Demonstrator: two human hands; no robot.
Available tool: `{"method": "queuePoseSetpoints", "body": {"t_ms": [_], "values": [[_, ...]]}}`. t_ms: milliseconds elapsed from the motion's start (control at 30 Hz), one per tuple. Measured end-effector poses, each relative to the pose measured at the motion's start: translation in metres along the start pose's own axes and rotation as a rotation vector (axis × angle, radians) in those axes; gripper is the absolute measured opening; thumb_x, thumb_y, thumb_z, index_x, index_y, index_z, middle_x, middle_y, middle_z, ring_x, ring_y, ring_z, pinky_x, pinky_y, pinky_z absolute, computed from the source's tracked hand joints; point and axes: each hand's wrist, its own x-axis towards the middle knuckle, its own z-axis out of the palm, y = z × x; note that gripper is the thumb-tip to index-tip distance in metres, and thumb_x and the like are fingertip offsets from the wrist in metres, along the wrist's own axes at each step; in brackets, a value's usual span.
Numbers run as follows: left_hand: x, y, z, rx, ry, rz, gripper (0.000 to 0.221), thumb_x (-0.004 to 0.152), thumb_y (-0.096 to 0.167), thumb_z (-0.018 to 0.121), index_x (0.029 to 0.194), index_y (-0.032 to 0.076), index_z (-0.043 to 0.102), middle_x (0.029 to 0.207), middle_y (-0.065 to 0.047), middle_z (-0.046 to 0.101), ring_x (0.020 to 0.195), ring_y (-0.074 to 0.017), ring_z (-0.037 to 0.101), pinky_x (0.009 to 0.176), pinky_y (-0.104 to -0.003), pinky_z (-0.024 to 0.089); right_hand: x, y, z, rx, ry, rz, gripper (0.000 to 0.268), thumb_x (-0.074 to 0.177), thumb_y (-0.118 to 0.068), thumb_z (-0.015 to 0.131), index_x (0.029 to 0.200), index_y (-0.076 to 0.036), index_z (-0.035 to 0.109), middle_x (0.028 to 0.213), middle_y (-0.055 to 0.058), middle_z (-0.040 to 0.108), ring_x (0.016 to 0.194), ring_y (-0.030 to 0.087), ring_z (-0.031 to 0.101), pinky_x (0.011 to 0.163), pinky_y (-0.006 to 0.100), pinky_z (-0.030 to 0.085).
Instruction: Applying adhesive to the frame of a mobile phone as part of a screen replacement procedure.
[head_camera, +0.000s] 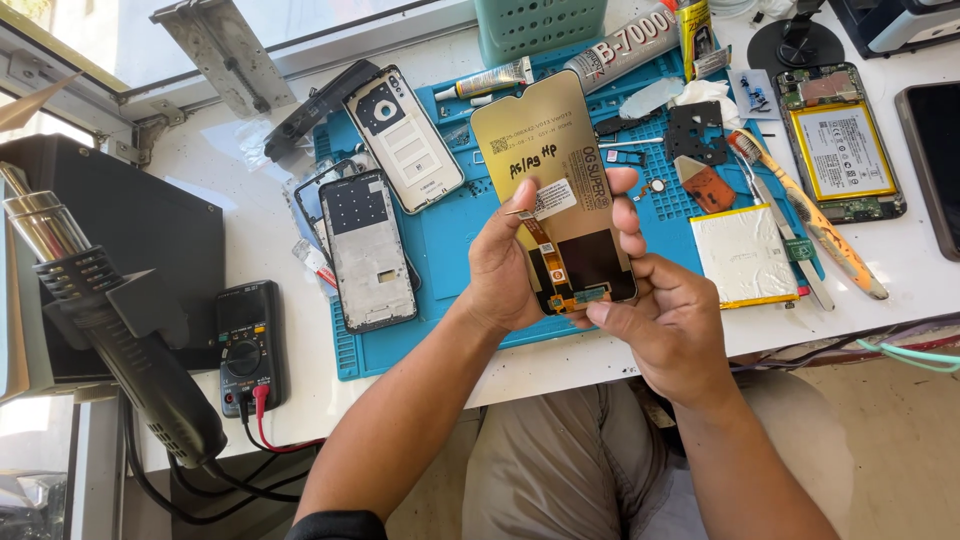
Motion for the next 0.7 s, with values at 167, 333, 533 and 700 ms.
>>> {"method": "queuePoseSetpoints", "body": {"t_ms": [167, 333, 533, 700], "values": [[0.002, 0.002, -0.005, 0.055, 0.004, -0.007, 0.066, 0.107, 0.038, 0.046, 0.154, -0.007, 0.044, 0.126, -0.022, 0.068, 0.118, -0.0336, 0.071, 0.108, -0.053, 0.054, 0.002, -0.007, 0.004, 0.018, -0.021, 0.036, 0.019, 0.084, 0.006, 0.073, 0.101, 0.008, 0.064, 0.084, 0.019, 0.073, 0.079, 0.025, 0.079, 0.071, 0.039, 0.068], [0.002, 0.001, -0.008, 0.078, -0.01, -0.024, 0.062, 0.105, 0.03, 0.048, 0.155, -0.007, 0.043, 0.127, -0.022, 0.068, 0.119, -0.0328, 0.071, 0.108, -0.052, 0.054, 0.004, -0.007, 0.003, 0.021, -0.01, 0.035, 0.014, 0.09, 0.006, 0.068, 0.103, 0.01, 0.063, 0.086, 0.019, 0.07, 0.081, 0.026, 0.078, 0.071, 0.044, 0.068], [-0.006, -0.001, 0.017, 0.249, -0.015, -0.12, 0.064, 0.101, 0.031, 0.051, 0.153, -0.005, 0.05, 0.14, -0.022, 0.063, 0.134, -0.0294, 0.062, 0.118, -0.05, 0.045, 0.006, -0.01, -0.002, 0.03, -0.075, 0.085, 0.014, 0.085, 0.005, 0.07, 0.099, 0.006, 0.066, 0.077, 0.018, 0.07, 0.072, 0.027, 0.077, 0.065, 0.04, 0.066], [-0.003, -0.005, 0.037, 0.217, 0.166, -0.13, 0.048, 0.097, 0.02, 0.064, 0.135, -0.009, 0.061, 0.12, -0.023, 0.073, 0.109, -0.0272, 0.073, 0.102, -0.043, 0.055, 0.012, -0.03, 0.004, -0.002, -0.084, 0.115, 0.009, 0.093, 0.002, 0.063, 0.1, 0.004, 0.068, 0.085, 0.011, 0.069, 0.082, 0.016, 0.067, 0.077, 0.038, 0.062]]}}
